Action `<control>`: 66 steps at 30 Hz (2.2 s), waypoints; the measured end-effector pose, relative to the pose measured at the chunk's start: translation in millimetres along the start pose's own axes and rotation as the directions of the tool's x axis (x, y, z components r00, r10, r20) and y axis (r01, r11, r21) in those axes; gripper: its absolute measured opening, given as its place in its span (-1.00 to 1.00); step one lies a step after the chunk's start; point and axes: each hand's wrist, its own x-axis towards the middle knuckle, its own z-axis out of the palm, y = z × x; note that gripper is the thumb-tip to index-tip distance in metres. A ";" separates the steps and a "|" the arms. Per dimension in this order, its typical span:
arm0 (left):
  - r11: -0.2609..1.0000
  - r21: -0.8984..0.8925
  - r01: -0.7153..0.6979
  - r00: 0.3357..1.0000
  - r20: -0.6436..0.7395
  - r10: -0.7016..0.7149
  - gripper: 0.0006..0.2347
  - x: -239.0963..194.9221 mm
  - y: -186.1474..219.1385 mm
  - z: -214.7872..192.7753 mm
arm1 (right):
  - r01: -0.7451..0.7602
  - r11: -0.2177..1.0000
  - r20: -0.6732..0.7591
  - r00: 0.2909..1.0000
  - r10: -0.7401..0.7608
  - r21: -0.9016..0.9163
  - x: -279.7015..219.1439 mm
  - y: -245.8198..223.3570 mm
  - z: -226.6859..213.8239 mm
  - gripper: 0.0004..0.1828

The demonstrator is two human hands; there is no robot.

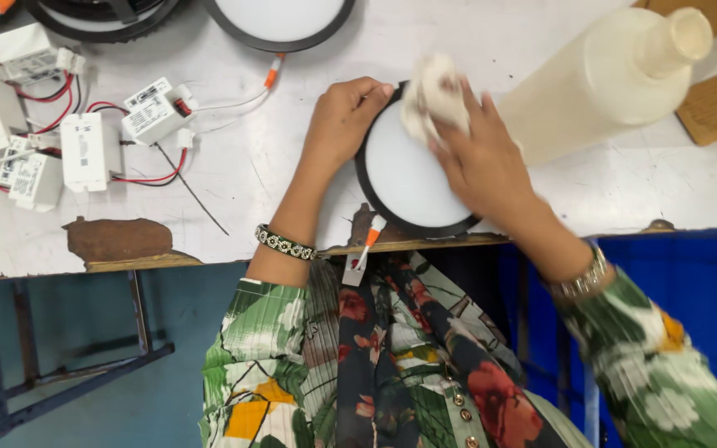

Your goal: The person cleans circular LED light fixtures by wiping the white lens and black housing with a cloth and a cleaning solution from a bottle, then attaches small white connectors to the wiring.

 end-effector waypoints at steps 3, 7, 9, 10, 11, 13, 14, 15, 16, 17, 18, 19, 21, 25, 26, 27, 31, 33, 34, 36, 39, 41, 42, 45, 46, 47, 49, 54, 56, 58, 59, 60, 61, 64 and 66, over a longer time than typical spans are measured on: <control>1.000 0.021 0.016 1.000 -0.012 -0.016 -0.72 -0.1 6.4 -1.1 | 0.130 0.991 0.080 0.988 -0.130 0.009 -41.0 -32.3 -8.3 -0.65; 0.998 0.055 0.017 1.000 0.007 -0.018 -0.74 3.2 -4.4 4.5 | 0.104 0.989 0.184 0.975 -0.122 0.104 -43.9 -51.0 -4.8 -0.58; 1.000 -0.016 -0.024 1.000 0.013 0.024 -0.77 7.7 -11.7 4.4 | 0.159 0.982 0.156 0.972 -0.174 0.104 -20.5 -43.6 5.2 -0.61; 0.998 -0.048 -0.044 0.999 0.007 0.044 -0.77 8.5 -15.5 3.6 | 0.151 0.985 0.126 0.979 -0.161 0.088 -7.4 -37.6 9.2 -0.64; 0.999 -0.033 -0.038 0.999 0.013 0.038 -0.78 8.4 -18.6 3.5 | 0.142 0.987 0.096 0.984 -0.148 0.073 6.5 -31.3 13.9 -0.66; 0.999 -0.003 -0.032 0.999 0.019 0.032 -0.78 9.3 -21.0 2.1 | 0.108 0.992 0.047 0.993 -0.111 0.062 24.7 -20.1 17.7 -0.68; 0.998 -0.011 -0.058 0.998 0.005 0.058 -0.77 9.2 -21.3 2.8 | 0.079 0.995 0.036 0.996 -0.082 0.064 27.6 -10.8 12.9 -0.67; 0.996 -0.018 -0.084 0.996 -0.009 0.084 -0.77 9.4 -21.2 3.2 | 0.051 0.996 0.024 0.998 -0.052 0.067 27.6 -3.1 8.6 -0.66; 0.994 -0.028 -0.107 0.994 -0.021 0.106 -0.76 8.9 -20.8 4.7 | 0.018 0.997 0.023 1.000 -0.019 0.082 21.4 0.9 4.6 -0.65; 0.997 -0.028 -0.074 0.997 -0.017 0.073 -0.76 8.1 -19.9 6.0 | -0.016 0.995 0.023 1.000 0.014 0.097 12.1 1.9 0.1 -0.63; 0.999 -0.025 -0.043 0.999 -0.015 0.043 -0.75 8.1 -18.2 5.7 | -0.045 0.993 0.021 0.999 0.043 0.113 7.4 0.9 -2.4 -0.62; 1.000 -0.023 -0.012 1.000 -0.013 0.012 -0.74 8.5 -16.6 5.5 | -0.038 0.996 0.037 0.999 0.035 0.083 5.4 -1.4 -3.4 -0.60; 0.999 0.035 0.039 0.999 0.011 -0.040 -0.69 10.4 -17.0 4.6 | -0.029 0.999 0.078 0.997 0.026 0.035 1.2 -9.8 -3.9 -0.55; 0.995 -0.049 -0.091 0.996 0.011 0.092 -0.70 13.7 -20.0 3.1 | 0.174 0.983 0.163 0.970 -0.180 0.051 17.5 -31.5 5.0 -0.52; 0.998 -0.028 -0.057 0.998 0.012 0.058 -0.70 12.4 -21.1 3.2 | 0.202 0.977 0.178 0.961 -0.211 0.066 15.5 -37.6 5.3 -0.52; 1.000 -0.007 -0.023 1.000 0.012 0.023 -0.70 11.4 -22.1 3.4 | 0.230 0.970 0.194 0.951 -0.242 0.082 11.9 -43.2 6.5 -0.53; 0.992 -0.040 -0.119 0.993 -0.022 0.118 -0.70 11.3 -27.4 5.7 | 0.243 0.963 0.265 0.927 -0.265 0.112 -27.6 -39.7 -9.6 -0.54; 0.990 -0.042 -0.135 0.991 -0.006 0.135 -0.69 15.6 -29.6 8.5 | 0.210 0.969 0.304 0.922 -0.240 0.127 -51.8 -28.2 -20.9 -0.52; 0.989 -0.036 -0.143 0.990 -0.004 0.143 -0.68 16.6 -30.3 6.5 | 0.184 0.975 0.283 0.935 -0.213 0.126 -61.2 -22.6 -26.2 -0.54; 0.998 0.007 -0.057 0.998 0.025 0.057 -0.65 15.7 -25.9 7.9 | 0.125 0.984 0.231 0.961 -0.151 0.126 -71.7 -13.6 -29.7 -0.57; 1.000 -0.005 -0.029 0.999 0.029 0.029 -0.66 12.9 -17.9 3.3 | -0.051 0.961 0.161 0.987 0.007 0.273 -66.8 -0.6 -24.2 -0.59; 0.998 -0.057 0.007 1.000 0.025 -0.005 -0.69 11.3 -12.7 3.8 | -0.028 0.959 0.087 0.996 0.003 0.282 -49.1 10.2 -15.1 -0.63; 0.994 -0.091 0.054 0.998 0.025 -0.052 -0.70 9.0 -12.0 2.7 | -0.017 0.959 0.051 0.999 0.003 0.284 -37.0 15.9 -10.4 -0.65; 0.996 -0.089 -0.030 0.997 -0.073 0.024 -0.73 9.2 -15.3 -3.5 | -0.070 0.943 0.049 0.997 0.057 0.326 -3.9 30.6 -1.8 -0.62; 0.993 -0.070 -0.094 0.989 -0.119 0.085 -0.73 9.7 -17.4 -3.8 | -0.208 0.920 0.100 0.978 0.184 0.332 6.2 36.7 -0.7 -0.62; 0.995 -0.058 -0.081 0.990 -0.117 0.074 -0.72 9.6 -19.5 -4.4 | -0.341 0.879 0.152 0.940 0.306 0.333 15.9 43.1 0.1 -0.62; 0.997 -0.039 -0.060 0.991 -0.120 0.055 -0.71 9.3 -20.6 -3.5 | -0.374 0.876 0.133 0.927 0.350 0.304 14.5 49.5 -3.3 -0.61; 0.998 -0.056 -0.014 0.993 -0.116 0.007 -0.68 5.6 -17.5 -1.4 | -0.157 0.966 -0.037 0.985 0.168 0.204 -53.7 29.2 -14.2 -0.57; 0.999 -0.037 -0.007 0.992 -0.125 0.002 -0.68 4.7 -14.1 -6.4 | -0.223 0.947 -0.027 0.972 0.235 0.231 -89.0 14.5 -23.5 -0.59; 0.999 -0.034 0.037 0.996 -0.080 -0.040 -0.69 6.0 -10.5 -5.0 | -0.266 0.939 -0.022 0.961 0.277 0.219 -99.0 17.8 -21.3 -0.59; 1.000 -0.019 0.025 0.996 -0.080 -0.026 -0.69 7.3 -9.0 -4.8 | -0.268 0.935 -0.031 0.959 0.282 0.230 -100.1 22.4 -20.0 -0.60; 1.000 -0.004 0.012 0.997 -0.074 -0.012 -0.69 7.9 -8.1 -6.8 | -0.275 0.931 -0.041 0.955 0.293 0.241 -101.2 25.0 -19.7 -0.60; 1.000 0.012 -0.002 0.998 -0.068 0.003 -0.69 8.2 -5.9 -7.2 | -0.266 0.931 -0.058 0.956 0.288 0.250 -99.5 27.0 -20.3 -0.65; 0.997 -0.034 0.065 0.997 -0.044 -0.066 -0.70 0.4 4.0 -8.4 | -0.183 0.955 -0.054 0.978 0.201 0.234 -69.6 28.6 -26.0 -0.68; 0.987 -0.087 0.134 0.991 -0.019 -0.136 -0.71 1.2 9.2 -10.3 | -0.104 0.980 0.028 0.995 0.101 0.172 -47.4 19.5 -22.6 -0.56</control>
